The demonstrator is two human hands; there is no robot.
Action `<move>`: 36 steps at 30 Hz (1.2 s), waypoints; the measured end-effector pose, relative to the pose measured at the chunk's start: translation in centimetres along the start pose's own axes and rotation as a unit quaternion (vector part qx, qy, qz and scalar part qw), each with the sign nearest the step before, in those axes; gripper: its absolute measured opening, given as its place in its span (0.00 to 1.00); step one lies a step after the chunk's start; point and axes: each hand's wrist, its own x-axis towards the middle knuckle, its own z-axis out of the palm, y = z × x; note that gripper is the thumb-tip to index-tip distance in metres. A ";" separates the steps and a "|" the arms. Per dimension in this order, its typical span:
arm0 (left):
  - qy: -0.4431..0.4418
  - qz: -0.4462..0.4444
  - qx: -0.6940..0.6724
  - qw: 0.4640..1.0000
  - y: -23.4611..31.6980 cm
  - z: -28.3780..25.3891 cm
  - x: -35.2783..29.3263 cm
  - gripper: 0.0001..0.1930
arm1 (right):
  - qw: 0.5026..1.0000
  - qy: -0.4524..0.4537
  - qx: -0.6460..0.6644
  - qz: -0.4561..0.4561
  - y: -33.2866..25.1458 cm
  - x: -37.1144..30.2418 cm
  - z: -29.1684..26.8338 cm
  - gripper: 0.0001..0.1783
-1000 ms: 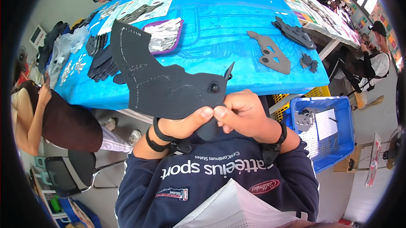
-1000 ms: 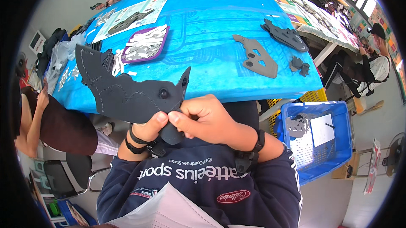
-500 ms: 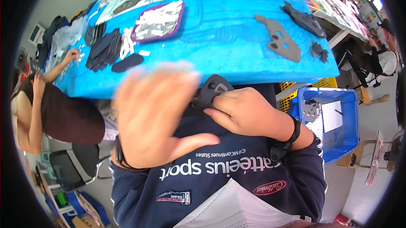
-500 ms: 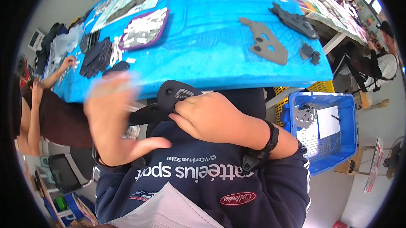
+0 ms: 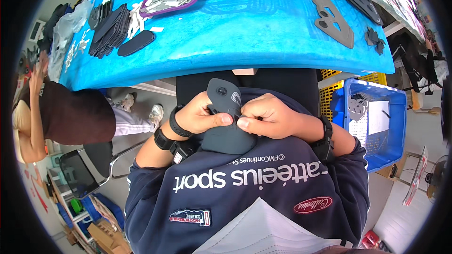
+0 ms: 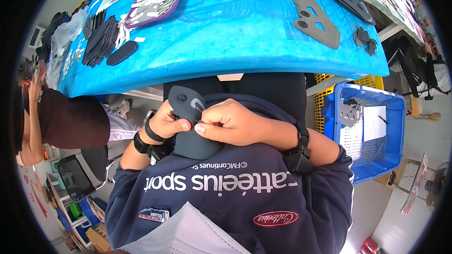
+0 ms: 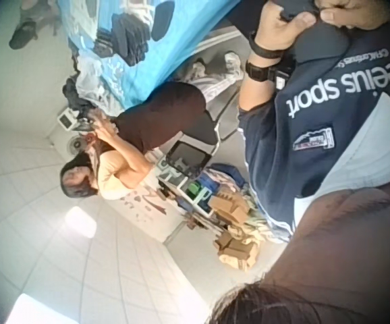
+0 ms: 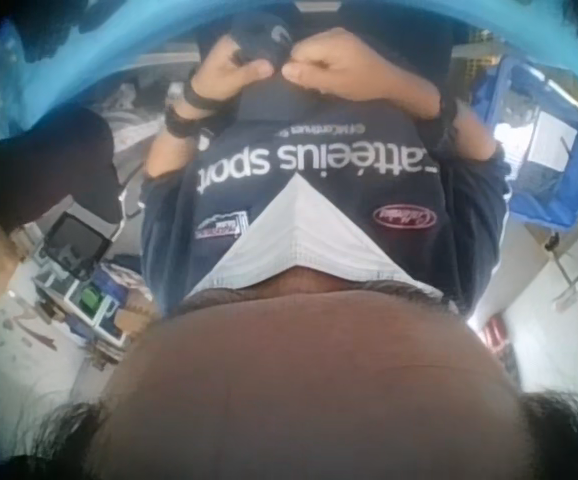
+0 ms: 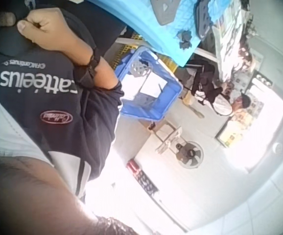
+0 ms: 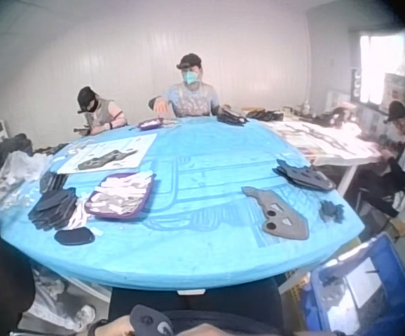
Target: The person manipulates several grey and black shoe upper components, applying white adhesive strips to specific sections. The person then hands the prepared components to another person standing nearby.
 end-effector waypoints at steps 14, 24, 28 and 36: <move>-0.199 -0.161 0.108 0.961 4.8 -2.5 2.3 0.15 | 0.976 -0.046 -0.209 0.048 -3.5 1.3 -0.7 0.18; 0.315 0.205 0.271 0.886 10.0 -3.3 -1.2 0.18 | 0.929 0.356 -0.082 -0.051 -4.4 4.5 -1.6 0.14; 0.260 0.183 0.143 0.937 7.5 -1.9 1.3 0.19 | 0.933 0.295 -0.177 -0.105 -4.6 6.9 0.4 0.16; 0.227 0.128 0.063 0.963 5.3 -3.5 1.3 0.08 | 0.994 0.084 0.035 0.061 -4.3 8.3 -1.5 0.17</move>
